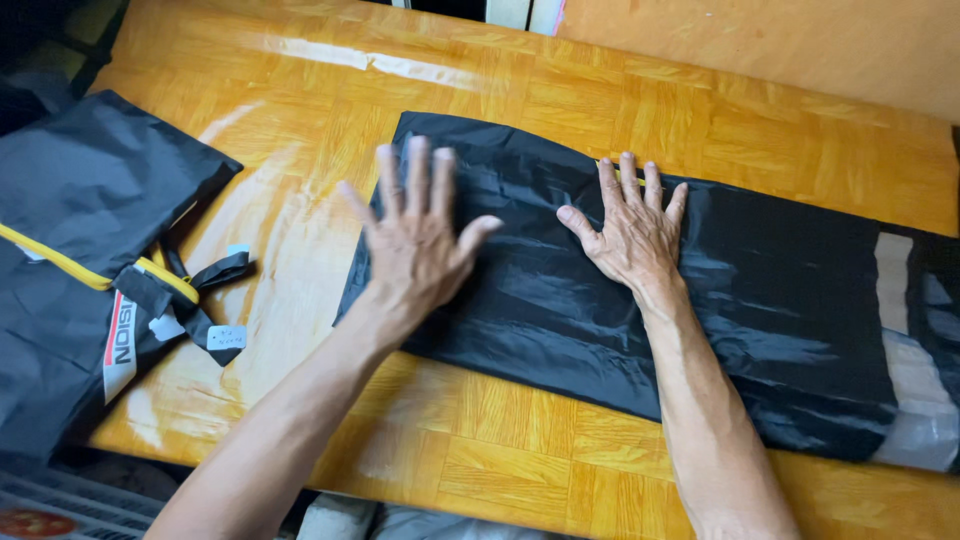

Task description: The person folds a large black plastic bag on a table and zips it into a smaller black storage pouch.

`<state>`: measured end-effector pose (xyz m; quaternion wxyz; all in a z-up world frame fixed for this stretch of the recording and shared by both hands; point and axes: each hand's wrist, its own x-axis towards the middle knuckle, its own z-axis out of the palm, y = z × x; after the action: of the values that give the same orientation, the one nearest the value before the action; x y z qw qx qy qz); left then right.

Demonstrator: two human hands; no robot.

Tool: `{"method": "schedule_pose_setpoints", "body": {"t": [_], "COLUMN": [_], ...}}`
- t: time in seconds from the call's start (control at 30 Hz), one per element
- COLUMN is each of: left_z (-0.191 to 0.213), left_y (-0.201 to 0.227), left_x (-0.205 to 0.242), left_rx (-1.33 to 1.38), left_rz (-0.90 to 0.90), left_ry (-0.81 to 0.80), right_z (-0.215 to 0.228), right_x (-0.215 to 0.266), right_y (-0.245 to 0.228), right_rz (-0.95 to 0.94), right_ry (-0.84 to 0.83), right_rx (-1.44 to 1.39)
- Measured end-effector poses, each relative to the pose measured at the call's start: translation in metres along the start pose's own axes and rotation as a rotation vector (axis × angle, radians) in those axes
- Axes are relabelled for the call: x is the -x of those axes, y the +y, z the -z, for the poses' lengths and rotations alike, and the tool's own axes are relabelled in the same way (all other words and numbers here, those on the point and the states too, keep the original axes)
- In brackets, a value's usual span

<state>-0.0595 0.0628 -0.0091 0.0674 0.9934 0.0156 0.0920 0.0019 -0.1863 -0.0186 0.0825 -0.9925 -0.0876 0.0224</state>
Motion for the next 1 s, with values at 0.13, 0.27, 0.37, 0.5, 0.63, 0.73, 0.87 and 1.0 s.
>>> {"method": "schedule_pose_setpoints", "body": {"t": [0.13,0.27,0.37,0.5,0.63,0.73,0.87,1.0], "left_z": [-0.031,-0.019,-0.009,0.002,0.004,-0.002,-0.016,-0.008], "left_y": [0.050,0.032,0.018,0.010,0.011,0.000,-0.022,0.016], "left_x": [-0.019,-0.036,-0.046,-0.053,-0.057,-0.069,-0.088,-0.082], "left_rx": [0.083,0.060,0.065,0.092,0.099,0.072,0.067,-0.086], "left_rz": [-0.516,-0.367,-0.211,-0.055,0.014,0.065,0.099,0.097], "left_ry": [0.039,-0.230,-0.282,-0.314,-0.344,-0.314,-0.222,-0.139], "right_z": [0.003,0.006,0.008,0.009,0.008,0.011,0.013,0.016], "right_x": [0.001,0.001,0.000,0.002,0.002,0.004,0.008,0.006], "right_y": [-0.002,-0.005,-0.003,-0.004,-0.003,-0.005,-0.004,-0.003], "right_rz": [-0.003,-0.036,-0.022,-0.023,-0.024,-0.029,-0.023,-0.018], "right_ry": [-0.006,-0.046,-0.060,-0.059,-0.041,-0.030,-0.021,-0.013], "right_rx": [0.053,0.041,0.039,0.034,0.039,0.021,0.003,-0.002]}}
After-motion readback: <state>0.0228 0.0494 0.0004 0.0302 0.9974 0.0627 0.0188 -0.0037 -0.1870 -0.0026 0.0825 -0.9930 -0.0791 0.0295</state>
